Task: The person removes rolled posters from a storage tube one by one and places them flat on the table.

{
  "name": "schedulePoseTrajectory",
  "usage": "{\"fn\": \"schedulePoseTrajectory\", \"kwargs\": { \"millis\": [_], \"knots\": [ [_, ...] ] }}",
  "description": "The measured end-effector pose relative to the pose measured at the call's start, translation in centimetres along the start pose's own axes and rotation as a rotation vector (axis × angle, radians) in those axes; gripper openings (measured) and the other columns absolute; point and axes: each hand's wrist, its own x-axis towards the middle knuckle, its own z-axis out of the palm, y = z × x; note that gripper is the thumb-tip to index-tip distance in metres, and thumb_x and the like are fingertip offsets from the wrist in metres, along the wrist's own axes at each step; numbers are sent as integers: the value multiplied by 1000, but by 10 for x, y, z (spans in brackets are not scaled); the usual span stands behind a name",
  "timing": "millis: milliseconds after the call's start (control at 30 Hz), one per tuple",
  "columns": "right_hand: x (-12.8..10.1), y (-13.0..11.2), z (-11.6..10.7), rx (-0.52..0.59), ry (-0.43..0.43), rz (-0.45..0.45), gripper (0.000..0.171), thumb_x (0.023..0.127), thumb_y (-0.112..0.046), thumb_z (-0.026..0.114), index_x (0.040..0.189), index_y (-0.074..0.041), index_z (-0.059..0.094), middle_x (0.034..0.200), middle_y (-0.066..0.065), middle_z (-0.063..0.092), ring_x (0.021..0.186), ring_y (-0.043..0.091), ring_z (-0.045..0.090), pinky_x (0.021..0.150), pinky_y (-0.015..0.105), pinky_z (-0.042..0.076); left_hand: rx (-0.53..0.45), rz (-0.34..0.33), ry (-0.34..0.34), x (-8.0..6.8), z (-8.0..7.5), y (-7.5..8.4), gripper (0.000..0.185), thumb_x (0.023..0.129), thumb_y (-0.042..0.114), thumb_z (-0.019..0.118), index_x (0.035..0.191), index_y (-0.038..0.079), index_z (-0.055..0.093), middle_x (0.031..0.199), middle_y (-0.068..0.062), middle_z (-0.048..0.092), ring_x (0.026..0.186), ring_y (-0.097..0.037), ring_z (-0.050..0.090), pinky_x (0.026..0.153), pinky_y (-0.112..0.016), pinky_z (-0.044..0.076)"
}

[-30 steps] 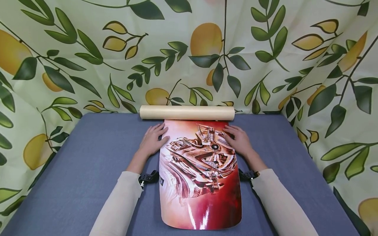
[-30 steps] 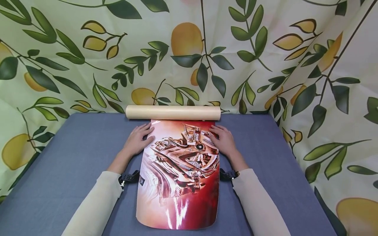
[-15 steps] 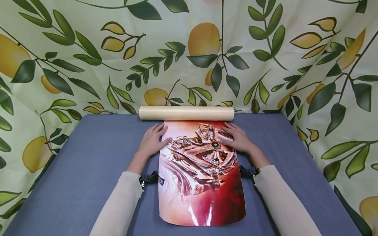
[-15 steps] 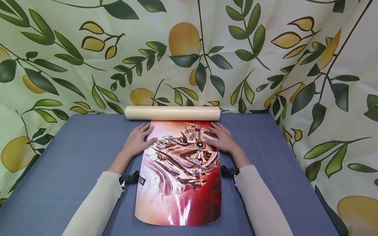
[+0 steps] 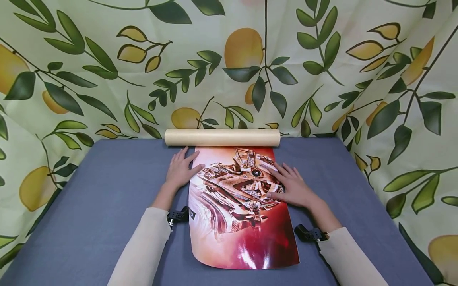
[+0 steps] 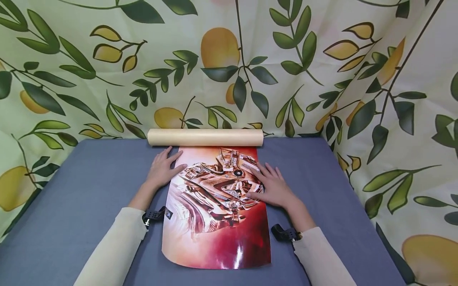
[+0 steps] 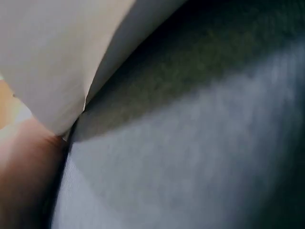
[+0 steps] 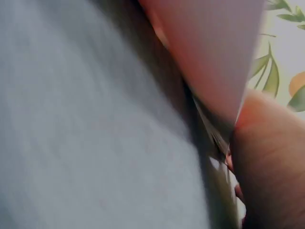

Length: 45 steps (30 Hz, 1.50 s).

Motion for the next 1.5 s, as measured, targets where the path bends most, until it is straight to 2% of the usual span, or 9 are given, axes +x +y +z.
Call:
{"fn": "schedulePoseTrajectory", "kwargs": {
  "millis": [133, 200, 267, 333, 500, 633, 900, 1233, 1500],
  "knots": [
    [-2, -6, 1, -31, 8, 30, 92, 83, -59, 71, 157, -17, 38, 168, 13, 26, 155, 44, 17, 124, 66, 5, -150, 85, 73, -6, -3, -5, 52, 88, 40, 76, 130, 10, 69, 147, -18, 52, 138, -42, 45, 118, -60, 30],
    [-1, -8, 1, -28, 13, 37, 91, 83, -58, 72, 157, -17, 39, 168, 13, 27, 155, 44, 17, 124, 66, 6, -187, 130, 60, -11, -6, -7, 48, 85, 38, 79, 123, 9, 73, 138, -15, 60, 133, -39, 50, 115, -58, 33],
    [1, -8, 1, -27, 13, 39, 90, 84, -58, 71, 157, -17, 39, 168, 12, 27, 155, 44, 17, 124, 66, 5, -166, 164, 17, -17, -8, -8, 50, 83, 40, 78, 124, 11, 73, 137, -12, 63, 135, -37, 50, 118, -58, 31],
    [2, -7, 1, -23, 12, 43, 89, 84, -57, 71, 157, -17, 39, 168, 11, 26, 156, 43, 16, 124, 65, 4, -122, 175, -53, -23, -12, -8, 60, 83, 45, 76, 133, 13, 68, 146, -10, 58, 144, -38, 42, 122, -61, 23],
    [6, -5, 2, -38, 9, 62, 88, 86, -59, 68, 158, -19, 37, 169, 10, 24, 156, 43, 14, 124, 66, 4, -29, 179, -221, -29, -20, -4, 92, 79, 60, 74, 155, 17, 43, 167, -9, 30, 156, -42, 16, 124, -67, 3],
    [11, -5, 5, -53, 9, 73, 89, 87, -63, 66, 159, -22, 34, 170, 8, 22, 157, 42, 13, 124, 66, 4, 1, 168, -261, -29, -23, -4, 107, 73, 63, 80, 159, 17, 35, 169, -11, 22, 157, -41, 12, 124, -66, 3],
    [26, -5, 8, -50, 11, 86, 88, 88, -62, 65, 160, -22, 32, 170, 9, 21, 157, 42, 11, 123, 67, 3, -94, 109, -173, -28, -21, -10, 100, 77, 49, 83, 156, 8, 38, 166, -14, 29, 155, -41, 19, 125, -63, 4],
    [45, 2, 5, -58, 1, 88, 89, 88, -63, 65, 160, -22, 33, 170, 10, 22, 157, 40, 11, 124, 65, 3, -88, 66, -136, -30, -15, -7, 86, 88, 46, 75, 157, 10, 38, 166, -13, 30, 156, -40, 16, 127, -60, 5],
    [44, 7, 4, -9, 25, 98, 88, 85, -59, 71, 157, -20, 38, 168, 12, 26, 157, 40, 13, 125, 64, 2, -71, 60, -88, -28, -9, -2, 82, 88, 43, 75, 154, 8, 42, 164, -14, 35, 155, -41, 21, 126, -61, 10]
  ]
}}
